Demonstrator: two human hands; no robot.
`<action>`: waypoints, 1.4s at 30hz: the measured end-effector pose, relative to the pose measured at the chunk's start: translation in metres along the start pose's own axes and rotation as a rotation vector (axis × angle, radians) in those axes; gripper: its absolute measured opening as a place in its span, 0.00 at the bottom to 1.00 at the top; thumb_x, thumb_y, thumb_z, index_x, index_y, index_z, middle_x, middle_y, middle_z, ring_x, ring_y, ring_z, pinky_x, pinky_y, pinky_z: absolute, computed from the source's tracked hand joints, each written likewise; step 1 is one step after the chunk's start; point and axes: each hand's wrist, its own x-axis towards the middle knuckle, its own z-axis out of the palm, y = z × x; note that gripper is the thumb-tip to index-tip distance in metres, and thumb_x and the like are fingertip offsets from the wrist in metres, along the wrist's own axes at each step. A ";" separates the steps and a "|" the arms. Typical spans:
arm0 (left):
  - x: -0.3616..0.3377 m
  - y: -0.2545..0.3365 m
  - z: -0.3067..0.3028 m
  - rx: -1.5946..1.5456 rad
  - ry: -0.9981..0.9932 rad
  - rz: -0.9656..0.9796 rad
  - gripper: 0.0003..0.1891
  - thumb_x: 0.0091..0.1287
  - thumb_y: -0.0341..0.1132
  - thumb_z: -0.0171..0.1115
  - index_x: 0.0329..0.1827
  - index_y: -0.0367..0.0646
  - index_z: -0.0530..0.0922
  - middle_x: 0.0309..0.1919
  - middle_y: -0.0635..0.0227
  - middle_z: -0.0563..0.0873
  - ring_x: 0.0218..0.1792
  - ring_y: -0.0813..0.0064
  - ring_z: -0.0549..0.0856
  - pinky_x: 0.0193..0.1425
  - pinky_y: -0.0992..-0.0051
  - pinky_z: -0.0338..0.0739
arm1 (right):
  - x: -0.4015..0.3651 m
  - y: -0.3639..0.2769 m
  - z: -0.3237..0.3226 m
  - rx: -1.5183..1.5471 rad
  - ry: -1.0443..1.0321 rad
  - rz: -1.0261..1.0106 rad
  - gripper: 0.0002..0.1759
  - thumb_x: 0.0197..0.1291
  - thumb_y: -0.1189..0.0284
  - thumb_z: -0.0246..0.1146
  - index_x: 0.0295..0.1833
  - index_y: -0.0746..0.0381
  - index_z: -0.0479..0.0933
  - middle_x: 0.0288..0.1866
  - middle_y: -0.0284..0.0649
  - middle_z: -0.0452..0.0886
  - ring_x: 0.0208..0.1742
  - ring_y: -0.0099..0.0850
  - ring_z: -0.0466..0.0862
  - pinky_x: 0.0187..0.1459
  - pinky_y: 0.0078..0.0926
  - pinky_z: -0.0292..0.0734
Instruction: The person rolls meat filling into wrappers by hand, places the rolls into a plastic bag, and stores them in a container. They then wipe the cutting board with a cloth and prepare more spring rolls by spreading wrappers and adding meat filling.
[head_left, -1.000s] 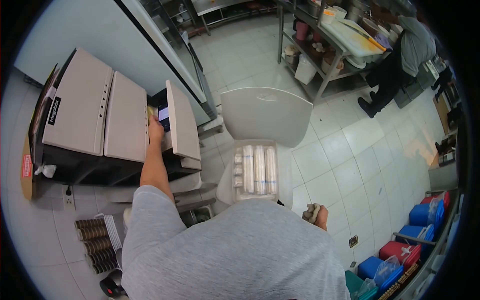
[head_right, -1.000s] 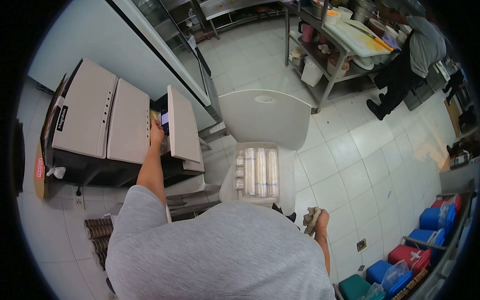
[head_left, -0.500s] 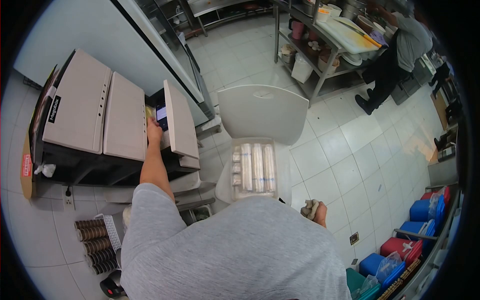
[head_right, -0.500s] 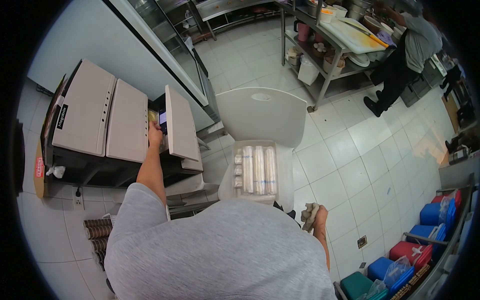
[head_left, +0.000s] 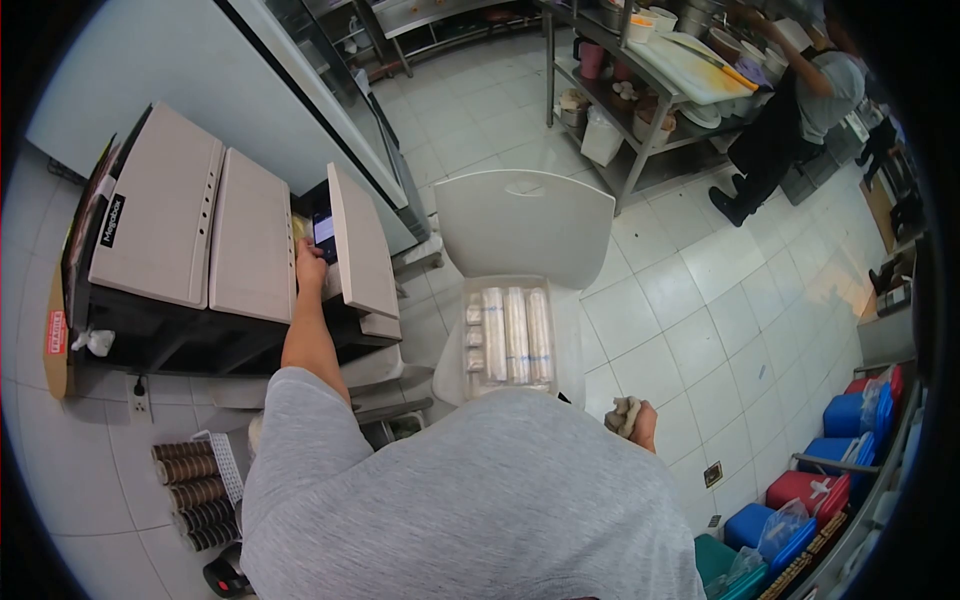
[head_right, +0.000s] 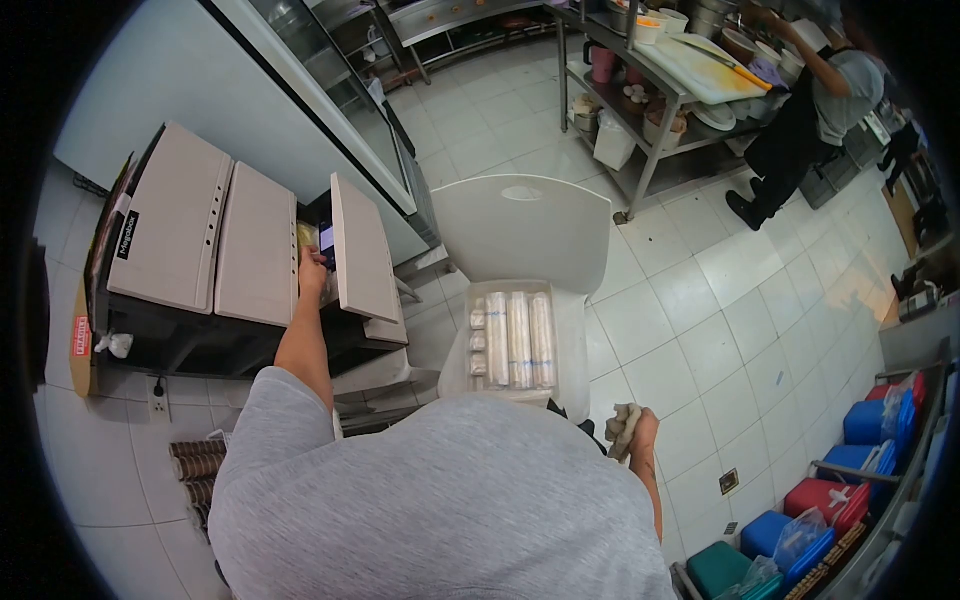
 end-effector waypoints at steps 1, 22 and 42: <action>0.001 -0.002 0.000 -0.006 -0.011 0.004 0.26 0.52 0.15 0.45 0.57 0.43 0.70 0.39 0.58 0.85 0.44 0.58 0.84 0.51 0.64 0.77 | 0.001 0.001 0.001 -0.008 0.018 -0.004 0.21 0.61 0.66 0.42 0.35 0.71 0.75 0.28 0.49 0.75 0.25 0.40 0.75 0.26 0.42 0.71; 0.005 -0.012 0.004 -0.079 -0.080 -0.005 0.31 0.49 0.15 0.48 0.60 0.46 0.69 0.44 0.56 0.85 0.51 0.53 0.83 0.57 0.61 0.76 | 0.009 0.006 -0.019 -0.017 -0.040 -0.025 0.23 0.62 0.65 0.41 0.38 0.73 0.76 0.33 0.53 0.80 0.29 0.45 0.79 0.27 0.47 0.76; 0.007 -0.007 0.003 -0.070 -0.118 -0.027 0.36 0.49 0.14 0.48 0.64 0.50 0.67 0.46 0.58 0.85 0.51 0.56 0.84 0.57 0.63 0.75 | 0.023 0.011 -0.026 -0.041 0.002 -0.038 0.22 0.61 0.67 0.40 0.38 0.73 0.75 0.32 0.53 0.79 0.28 0.44 0.78 0.27 0.45 0.76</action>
